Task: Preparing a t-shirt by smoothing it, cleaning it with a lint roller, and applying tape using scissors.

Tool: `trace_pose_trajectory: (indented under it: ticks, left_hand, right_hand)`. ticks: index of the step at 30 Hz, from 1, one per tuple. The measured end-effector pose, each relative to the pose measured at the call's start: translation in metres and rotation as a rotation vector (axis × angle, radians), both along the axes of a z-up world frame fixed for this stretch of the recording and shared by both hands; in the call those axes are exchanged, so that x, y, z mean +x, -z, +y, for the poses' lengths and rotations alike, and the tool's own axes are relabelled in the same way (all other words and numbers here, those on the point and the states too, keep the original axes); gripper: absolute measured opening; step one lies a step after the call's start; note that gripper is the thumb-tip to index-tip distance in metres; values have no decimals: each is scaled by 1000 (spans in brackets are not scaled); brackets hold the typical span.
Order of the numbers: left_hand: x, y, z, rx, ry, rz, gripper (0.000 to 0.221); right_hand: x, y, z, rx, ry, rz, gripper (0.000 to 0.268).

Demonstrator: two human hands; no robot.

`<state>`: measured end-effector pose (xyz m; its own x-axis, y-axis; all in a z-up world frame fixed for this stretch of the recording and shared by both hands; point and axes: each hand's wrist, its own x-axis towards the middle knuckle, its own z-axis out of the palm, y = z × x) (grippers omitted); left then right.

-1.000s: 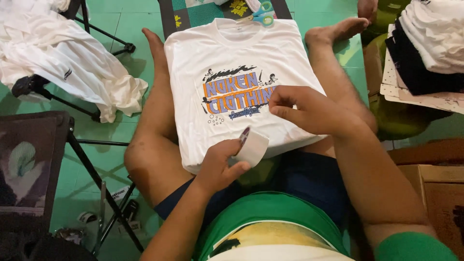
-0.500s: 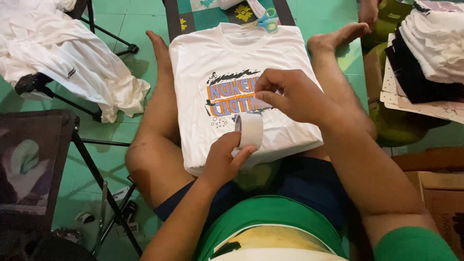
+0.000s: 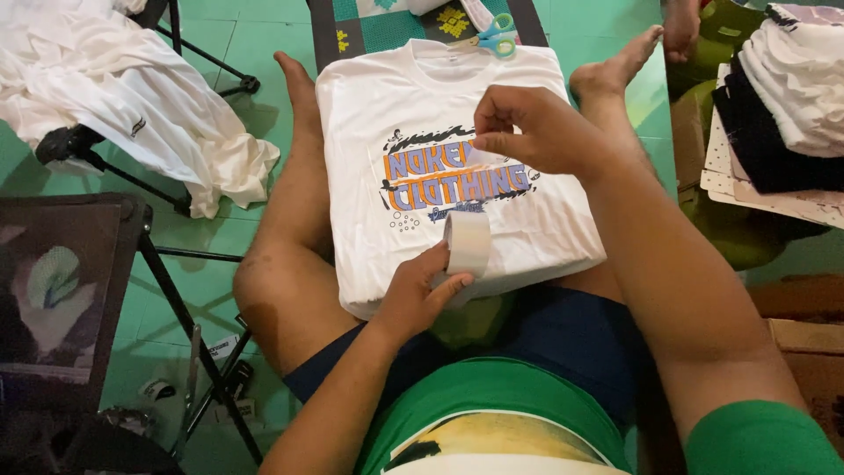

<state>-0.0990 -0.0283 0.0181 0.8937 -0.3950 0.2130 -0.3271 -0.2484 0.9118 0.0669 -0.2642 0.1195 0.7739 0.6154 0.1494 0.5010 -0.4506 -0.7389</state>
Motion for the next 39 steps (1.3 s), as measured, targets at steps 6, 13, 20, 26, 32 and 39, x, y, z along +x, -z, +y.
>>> trace_pose_trajectory:
  ticks: [6, 13, 20, 26, 32, 39]
  left_hand:
    - [15, 8, 14, 63, 100, -140, 29]
    - [18, -5, 22, 135, -35, -82, 31]
    - [24, 0, 20, 286, -46, -129, 34]
    - [22, -29, 20, 265, -161, 167, 37]
    - [37, -40, 34, 290, -187, 5, 32]
    - [83, -115, 36, 150, -222, -335, 45]
  right_hand:
    - [21, -8, -3, 78, -35, 4, 13]
    - [22, -20, 7, -24, -2, -13, 14]
    - [39, -13, 3, -16, -9, -38, 15]
    - [29, -31, 14, 108, -22, 49, 16]
    - [16, -53, 31, 52, -81, -3, 18]
    - [8, -66, 48, -28, -166, -179, 24]
